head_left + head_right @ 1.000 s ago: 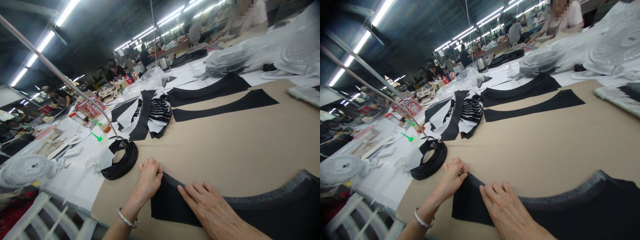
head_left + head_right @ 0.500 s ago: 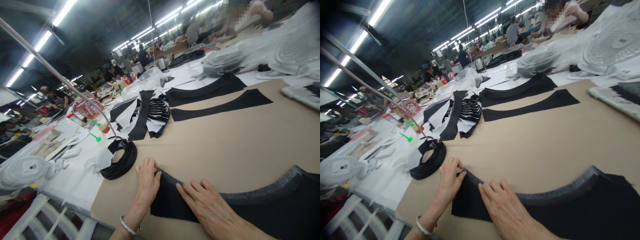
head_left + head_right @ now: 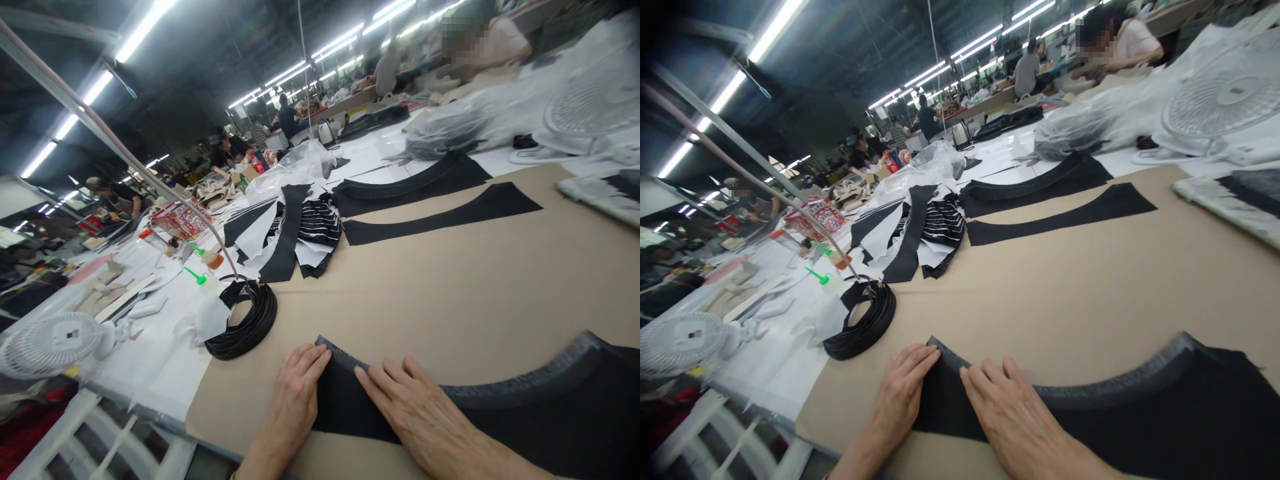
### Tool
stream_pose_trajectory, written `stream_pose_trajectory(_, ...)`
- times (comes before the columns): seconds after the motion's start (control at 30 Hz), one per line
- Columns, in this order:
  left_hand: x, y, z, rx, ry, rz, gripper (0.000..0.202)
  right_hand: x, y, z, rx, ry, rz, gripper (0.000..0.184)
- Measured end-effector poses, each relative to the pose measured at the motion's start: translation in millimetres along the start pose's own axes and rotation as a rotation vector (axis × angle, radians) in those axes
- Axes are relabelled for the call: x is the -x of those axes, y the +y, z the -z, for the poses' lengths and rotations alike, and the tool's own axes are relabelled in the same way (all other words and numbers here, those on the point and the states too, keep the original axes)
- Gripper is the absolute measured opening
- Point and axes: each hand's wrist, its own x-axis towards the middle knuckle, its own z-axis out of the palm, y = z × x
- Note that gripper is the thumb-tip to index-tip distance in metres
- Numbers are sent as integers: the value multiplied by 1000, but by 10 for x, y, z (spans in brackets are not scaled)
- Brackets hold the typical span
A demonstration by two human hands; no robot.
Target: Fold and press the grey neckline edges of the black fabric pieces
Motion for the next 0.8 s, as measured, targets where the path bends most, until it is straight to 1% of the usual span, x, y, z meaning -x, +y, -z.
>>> stream_pose_trajectory(0.1, 0, 75, 7, -35, -9, 27, 42, 31, 26, 31, 19, 20, 8, 55)
stream_pose_trajectory(0.17, 21, 168, 20, -54, -27, 13, 43, 70, 58, 66, 23, 62, 20, 56)
stream_pose_trajectory(0.23, 51, 270, 27, -70, -40, -10, 44, 86, 88, 139, 10, 89, 11, 51)
stream_pose_trajectory(0.3, 76, 357, 27, -84, -41, -29, 46, 50, 101, 254, -31, 70, -22, 37)
stream_pose_trajectory(0.37, 93, 409, 20, -90, -29, -31, 46, -44, 85, 382, -91, 27, -76, 25)
stream_pose_trajectory(0.4, 101, 422, 14, -91, -20, -32, 46, -105, 66, 435, -123, 1, -106, 22)
stream_pose_trajectory(0.47, 121, 425, -1, -88, -3, -31, 46, -235, 11, 495, -172, -55, -155, 22)
stream_pose_trajectory(0.53, 149, 414, -18, -74, 17, -31, 46, -350, -55, 483, -180, -97, -204, 23)
stream_pose_trajectory(0.6, 169, 400, -26, -39, 43, -9, 46, -436, -115, 422, -154, -121, -245, 21)
stream_pose_trajectory(0.7, 122, 381, 16, 68, 88, 94, 42, -518, -166, 333, -115, -143, -306, 19)
stream_pose_trajectory(0.77, 18, 361, 92, 152, 73, 181, 38, -567, -167, 326, -138, -179, -337, 20)
stream_pose_trajectory(0.8, -51, 347, 140, 190, 44, 218, 38, -596, -159, 343, -165, -212, -352, 21)
